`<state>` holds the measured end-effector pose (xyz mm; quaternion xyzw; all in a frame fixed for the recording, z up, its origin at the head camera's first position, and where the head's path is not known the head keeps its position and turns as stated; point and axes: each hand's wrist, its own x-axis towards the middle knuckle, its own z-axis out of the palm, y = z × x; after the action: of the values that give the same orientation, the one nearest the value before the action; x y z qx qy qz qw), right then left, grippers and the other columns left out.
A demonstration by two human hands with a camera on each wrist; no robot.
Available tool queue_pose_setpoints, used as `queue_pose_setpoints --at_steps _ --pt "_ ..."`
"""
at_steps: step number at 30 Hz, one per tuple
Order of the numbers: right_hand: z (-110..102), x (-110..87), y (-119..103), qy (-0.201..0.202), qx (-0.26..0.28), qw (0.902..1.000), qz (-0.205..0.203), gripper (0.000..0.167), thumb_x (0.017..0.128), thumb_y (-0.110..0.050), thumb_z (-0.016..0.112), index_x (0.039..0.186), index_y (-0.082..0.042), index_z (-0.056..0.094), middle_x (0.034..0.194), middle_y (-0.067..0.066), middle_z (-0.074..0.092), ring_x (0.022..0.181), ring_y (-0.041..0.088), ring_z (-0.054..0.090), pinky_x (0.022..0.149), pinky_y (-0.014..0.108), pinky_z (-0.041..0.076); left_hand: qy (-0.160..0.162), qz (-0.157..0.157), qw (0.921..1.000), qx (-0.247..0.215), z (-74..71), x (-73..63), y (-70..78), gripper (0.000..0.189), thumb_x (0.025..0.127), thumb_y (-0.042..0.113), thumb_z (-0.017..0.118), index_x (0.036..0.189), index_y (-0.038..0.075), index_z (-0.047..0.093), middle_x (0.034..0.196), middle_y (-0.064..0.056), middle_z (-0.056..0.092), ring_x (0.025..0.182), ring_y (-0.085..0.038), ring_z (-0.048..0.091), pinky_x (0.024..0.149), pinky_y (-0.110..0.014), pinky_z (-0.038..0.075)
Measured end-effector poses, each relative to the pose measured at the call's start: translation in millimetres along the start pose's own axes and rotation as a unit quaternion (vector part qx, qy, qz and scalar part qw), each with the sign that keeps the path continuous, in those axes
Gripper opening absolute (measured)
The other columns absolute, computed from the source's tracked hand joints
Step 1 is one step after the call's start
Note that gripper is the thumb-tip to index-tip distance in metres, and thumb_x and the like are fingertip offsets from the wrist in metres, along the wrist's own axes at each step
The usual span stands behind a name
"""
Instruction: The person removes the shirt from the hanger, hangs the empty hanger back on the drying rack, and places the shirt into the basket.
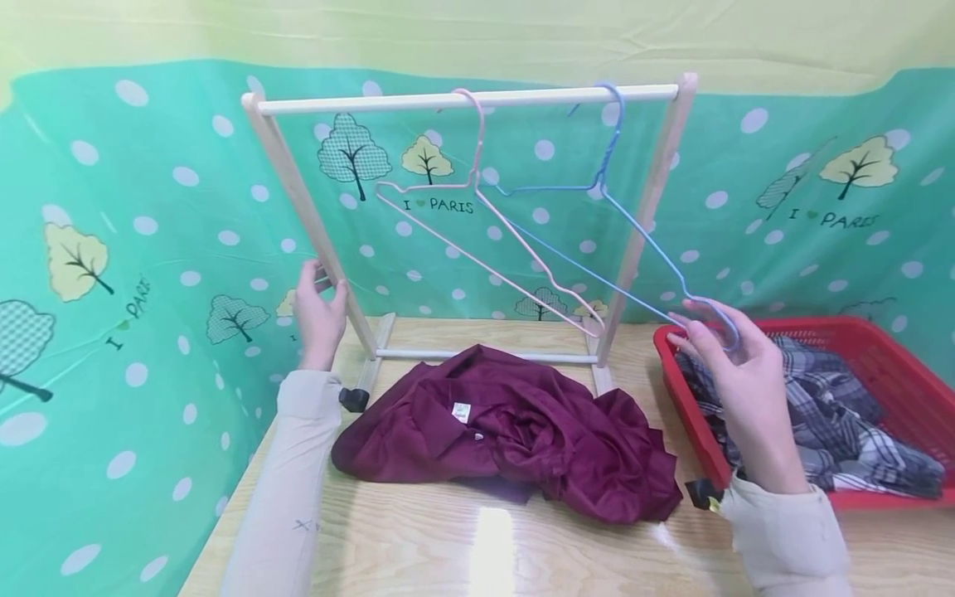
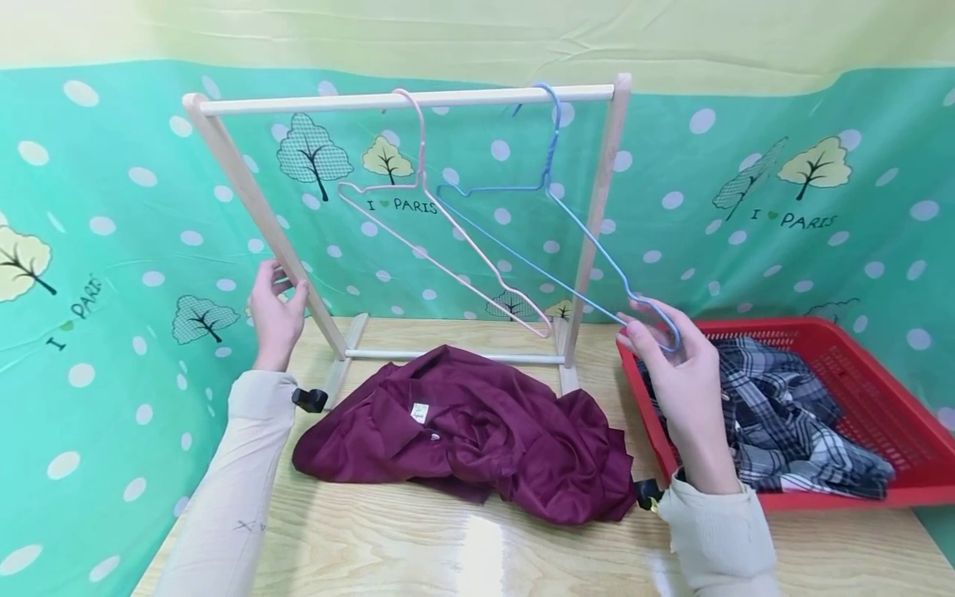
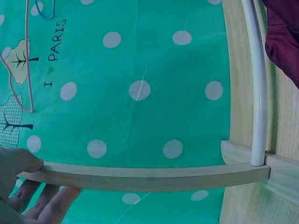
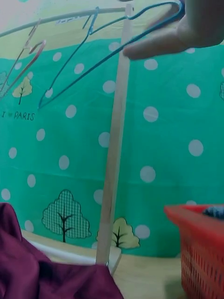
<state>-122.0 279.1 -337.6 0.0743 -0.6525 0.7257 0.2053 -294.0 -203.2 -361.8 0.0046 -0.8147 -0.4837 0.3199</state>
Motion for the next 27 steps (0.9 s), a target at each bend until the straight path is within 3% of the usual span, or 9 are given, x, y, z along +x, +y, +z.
queue_pose_setpoints --at_steps 3,6,10,12,15,19,21,23,27 --pt "-2.2 -4.8 7.8 -0.035 -0.021 0.9984 0.039 0.05 0.099 -0.01 0.06 0.144 0.0 0.042 0.137 0.009 0.05 0.114 0.009 0.065 0.092 0.019 0.053 0.003 0.001 1.0 0.001 -1.0 0.0 -0.8 0.033 0.097 0.005 0.059 0.13 0.005 0.054 0.128 -0.018 0.061 0.116 -0.036 0.061 0.096 -0.049 0.055" --pt "-2.6 -8.9 15.7 -0.068 -0.046 0.9936 0.078 0.056 0.1 -0.015 0.059 0.149 -0.005 0.032 0.138 0.007 0.05 0.115 0.004 0.063 0.094 0.014 0.051 0.005 0.004 1.0 0.002 -1.6 0.5 -1.1 0.033 0.097 0.005 0.059 0.13 0.004 0.054 0.127 -0.019 0.062 0.116 -0.037 0.061 0.098 -0.049 0.053" --pt "0.8 -13.3 25.6 -0.091 -0.081 0.9869 0.106 0.062 0.101 -0.018 0.058 0.152 0.0 0.026 0.142 0.015 0.047 0.113 -0.003 0.06 0.095 0.011 0.048 0.004 0.004 1.0 0.001 -1.8 1.0 -2.2 0.034 0.096 0.004 0.059 0.13 0.004 0.054 0.127 -0.02 0.062 0.116 -0.037 0.061 0.098 -0.048 0.053" --pt "3.3 -15.4 30.3 -0.107 -0.12 0.9801 0.117 0.065 0.102 -0.021 0.056 0.153 0.002 0.023 0.149 0.02 0.04 0.116 -0.003 0.057 0.095 0.009 0.046 0.002 0.003 1.0 0.001 -1.7 0.9 -3.1 0.034 0.096 0.004 0.059 0.13 0.004 0.054 0.128 -0.019 0.062 0.116 -0.037 0.061 0.098 -0.049 0.053" --pt "8.6 -18.0 36.0 -0.139 -0.184 0.9635 0.136 0.068 0.104 -0.028 0.052 0.155 0.002 0.018 0.156 0.024 0.032 0.127 0.013 0.053 0.093 0.008 0.046 0.002 0.003 1.0 0.003 -2.0 0.7 -4.2 0.034 0.096 0.004 0.059 0.129 0.004 0.054 0.128 -0.02 0.062 0.116 -0.037 0.061 0.097 -0.049 0.054" --pt "19.3 -20.0 44.1 -0.176 -0.186 0.9509 0.174 0.073 0.104 -0.031 0.05 0.156 0.001 0.011 0.159 0.027 0.024 0.137 0.043 0.04 0.099 0.033 0.053 0.004 0.006 1.0 0.002 -2.4 0.7 -5.5 0.033 0.096 0.005 0.059 0.129 0.004 0.054 0.127 -0.02 0.062 0.116 -0.037 0.061 0.097 -0.049 0.053" --pt "25.8 -20.4 48.8 -0.189 -0.175 0.9464 0.196 0.074 0.105 -0.031 0.05 0.157 -0.001 0.007 0.16 0.028 0.018 0.14 0.049 0.033 0.102 0.05 0.05 0.003 0.006 1.0 -0.001 -2.4 0.7 -5.6 0.033 0.096 0.005 0.059 0.129 0.005 0.054 0.127 -0.019 0.062 0.116 -0.037 0.061 0.097 -0.049 0.053" --pt "32.4 -20.7 53.5 -0.201 -0.174 0.9401 0.213 0.076 0.104 -0.033 0.05 0.158 -0.004 0.005 0.161 0.029 0.015 0.142 0.051 0.029 0.104 0.06 0.045 0.003 0.006 1.0 -0.003 -2.3 1.3 -6.0 0.034 0.096 0.005 0.059 0.13 0.005 0.054 0.127 -0.019 0.062 0.116 -0.037 0.061 0.097 -0.049 0.054" --pt "45.6 -21.1 63.0 -0.221 -0.187 0.9299 0.227 0.084 0.1 -0.037 0.056 0.159 -0.008 0.003 0.161 0.029 0.011 0.145 0.052 0.021 0.112 0.064 0.034 0.0 0.006 1.0 -0.005 -2.3 1.1 -6.3 0.034 0.097 0.005 0.059 0.13 0.005 0.054 0.128 -0.019 0.061 0.116 -0.036 0.061 0.097 -0.049 0.054"
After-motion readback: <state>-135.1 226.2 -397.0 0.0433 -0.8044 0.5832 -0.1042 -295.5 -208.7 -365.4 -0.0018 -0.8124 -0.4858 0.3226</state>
